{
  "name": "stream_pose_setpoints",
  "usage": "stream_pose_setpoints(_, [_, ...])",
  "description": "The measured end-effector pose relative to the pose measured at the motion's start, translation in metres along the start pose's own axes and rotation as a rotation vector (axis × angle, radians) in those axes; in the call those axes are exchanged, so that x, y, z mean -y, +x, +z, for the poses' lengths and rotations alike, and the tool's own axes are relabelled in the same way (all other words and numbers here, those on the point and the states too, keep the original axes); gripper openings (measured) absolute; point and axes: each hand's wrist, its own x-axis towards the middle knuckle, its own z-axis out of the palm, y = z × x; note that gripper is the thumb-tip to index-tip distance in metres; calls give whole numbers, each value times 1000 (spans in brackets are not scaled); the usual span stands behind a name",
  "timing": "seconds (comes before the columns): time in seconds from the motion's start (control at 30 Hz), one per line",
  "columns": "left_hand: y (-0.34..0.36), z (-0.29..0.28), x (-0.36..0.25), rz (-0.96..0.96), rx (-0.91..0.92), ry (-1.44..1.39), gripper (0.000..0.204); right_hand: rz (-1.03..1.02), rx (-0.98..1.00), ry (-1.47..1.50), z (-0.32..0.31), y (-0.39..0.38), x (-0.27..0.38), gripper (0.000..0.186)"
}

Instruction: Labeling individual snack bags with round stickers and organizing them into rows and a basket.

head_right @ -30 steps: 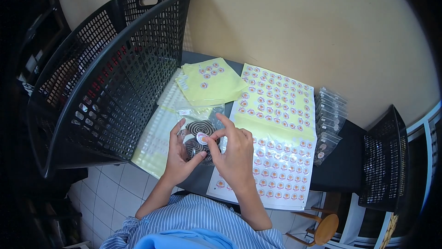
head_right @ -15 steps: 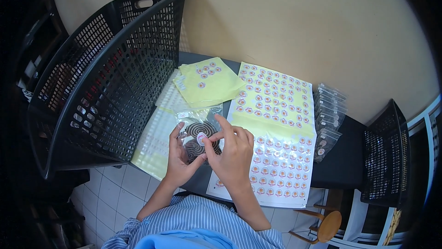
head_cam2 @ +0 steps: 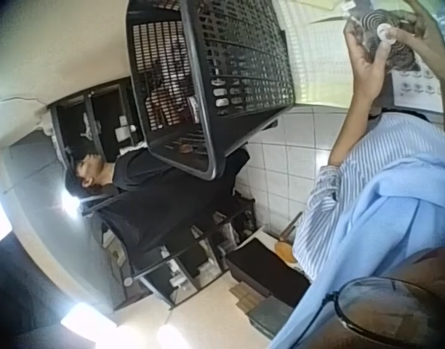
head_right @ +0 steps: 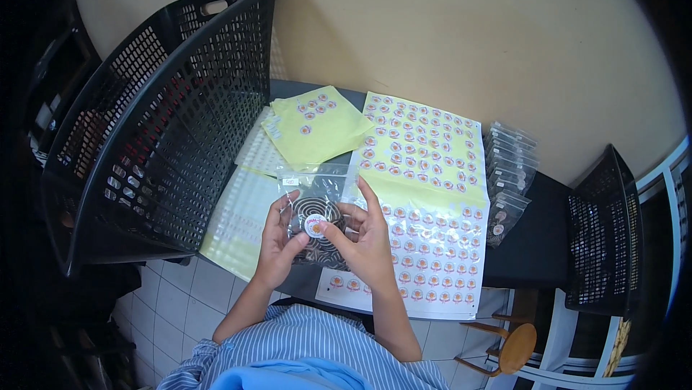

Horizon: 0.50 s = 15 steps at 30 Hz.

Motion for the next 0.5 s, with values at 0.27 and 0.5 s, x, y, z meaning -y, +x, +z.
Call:
stream_pose_setpoints(0.27, [3, 30, 7, -79, -65, 78, 45, -18, -42, 100, -24, -11, 8, 76])
stream_pose_setpoints(0.5, [0, 61, 23, -30, 10, 70, 52, -8, -80, 149, -59, -20, 8, 75])
